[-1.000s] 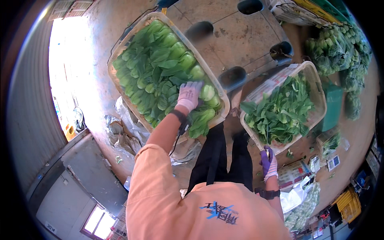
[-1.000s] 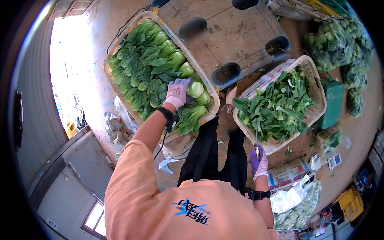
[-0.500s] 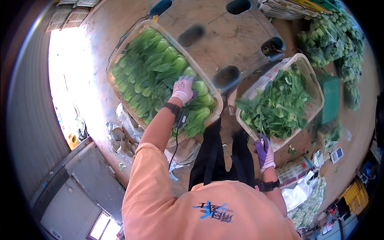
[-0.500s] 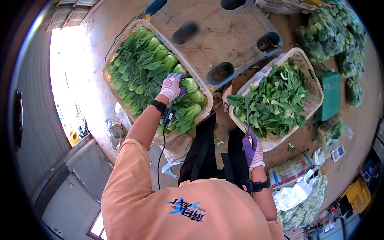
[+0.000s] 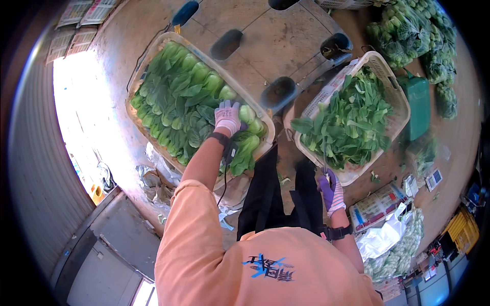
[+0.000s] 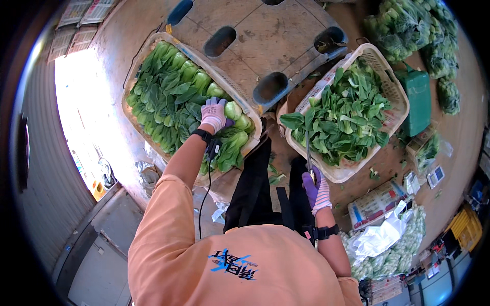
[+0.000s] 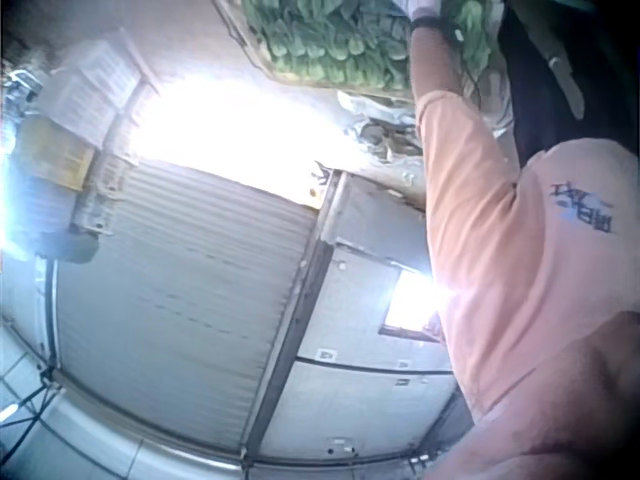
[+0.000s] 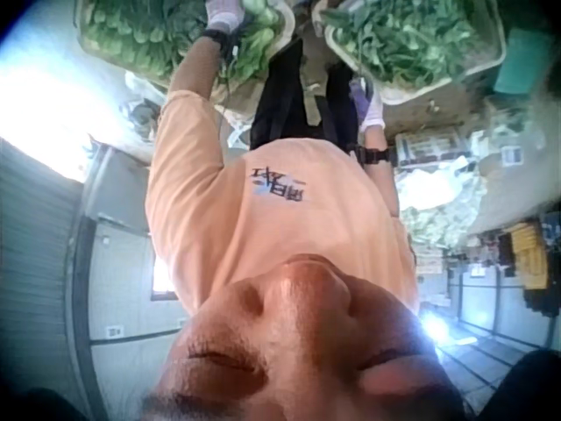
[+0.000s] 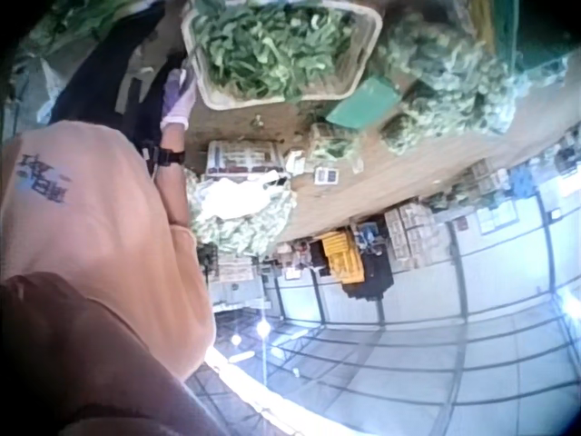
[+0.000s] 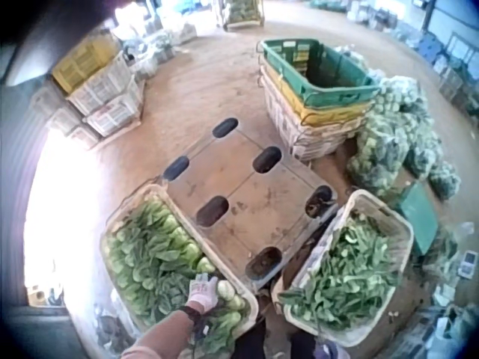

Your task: The person trims the ends of bok choy with a knife, places them into a plastic bag, weighs the bag on a scale, and sorts bok choy from a crate into containers.

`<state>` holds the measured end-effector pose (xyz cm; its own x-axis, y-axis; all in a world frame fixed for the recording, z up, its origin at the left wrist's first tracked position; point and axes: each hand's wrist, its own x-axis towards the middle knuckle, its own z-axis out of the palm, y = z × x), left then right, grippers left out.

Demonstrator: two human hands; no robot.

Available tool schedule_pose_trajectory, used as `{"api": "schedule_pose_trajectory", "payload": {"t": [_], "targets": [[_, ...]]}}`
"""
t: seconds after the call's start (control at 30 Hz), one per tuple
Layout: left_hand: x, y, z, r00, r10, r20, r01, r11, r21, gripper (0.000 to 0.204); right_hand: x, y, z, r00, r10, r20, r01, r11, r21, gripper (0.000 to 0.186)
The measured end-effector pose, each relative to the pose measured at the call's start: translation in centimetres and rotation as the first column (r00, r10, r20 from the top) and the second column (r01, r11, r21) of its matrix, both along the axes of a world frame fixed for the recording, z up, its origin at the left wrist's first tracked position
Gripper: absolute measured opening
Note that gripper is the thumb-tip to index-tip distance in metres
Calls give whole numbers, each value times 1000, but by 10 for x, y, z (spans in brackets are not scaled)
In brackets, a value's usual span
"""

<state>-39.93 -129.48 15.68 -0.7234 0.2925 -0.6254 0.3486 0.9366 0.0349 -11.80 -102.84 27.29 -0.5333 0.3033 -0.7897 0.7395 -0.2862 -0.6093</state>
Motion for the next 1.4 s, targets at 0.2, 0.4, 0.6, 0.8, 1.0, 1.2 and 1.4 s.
{"api": "schedule_pose_trajectory", "payload": {"t": [0.2, 0.4, 0.6, 0.8, 1.0, 1.2, 1.4], "targets": [[11, -20, 70, 983, 174, -52, -151, 943, 295, 82, -12, -5, -7, 935, 348, -67, -317, 905, 284, 40], [45, 30, 156, 819, 207, 536, -547, 566, 617, 90, -85, -2, 67, 668, 704, -242, -486, 658, 575, 44], [105, 89, 126, -49, -176, 983, -960, 279, 2, 52, -94, 42, 120, 360, 933, -9, -637, 253, 728, 38], [133, 157, 196, 710, -35, 703, -559, 580, 593, 70, -47, 93, 130, 366, 924, 112, -620, 153, 769, 38], [163, 191, 197, 787, -61, 615, -386, 729, 566, 75, -2, 114, 126, 515, 848, 128, -609, 256, 751, 35], [179, 216, 214, 905, -176, 388, -148, 724, 674, 81, 33, 137, 124, 547, 832, 88, -560, 286, 777, 29], [190, 236, 234, 886, -250, 392, -148, 648, 747, 79, 51, 153, 116, 674, 612, 414, -722, 427, 544, 20]]}}
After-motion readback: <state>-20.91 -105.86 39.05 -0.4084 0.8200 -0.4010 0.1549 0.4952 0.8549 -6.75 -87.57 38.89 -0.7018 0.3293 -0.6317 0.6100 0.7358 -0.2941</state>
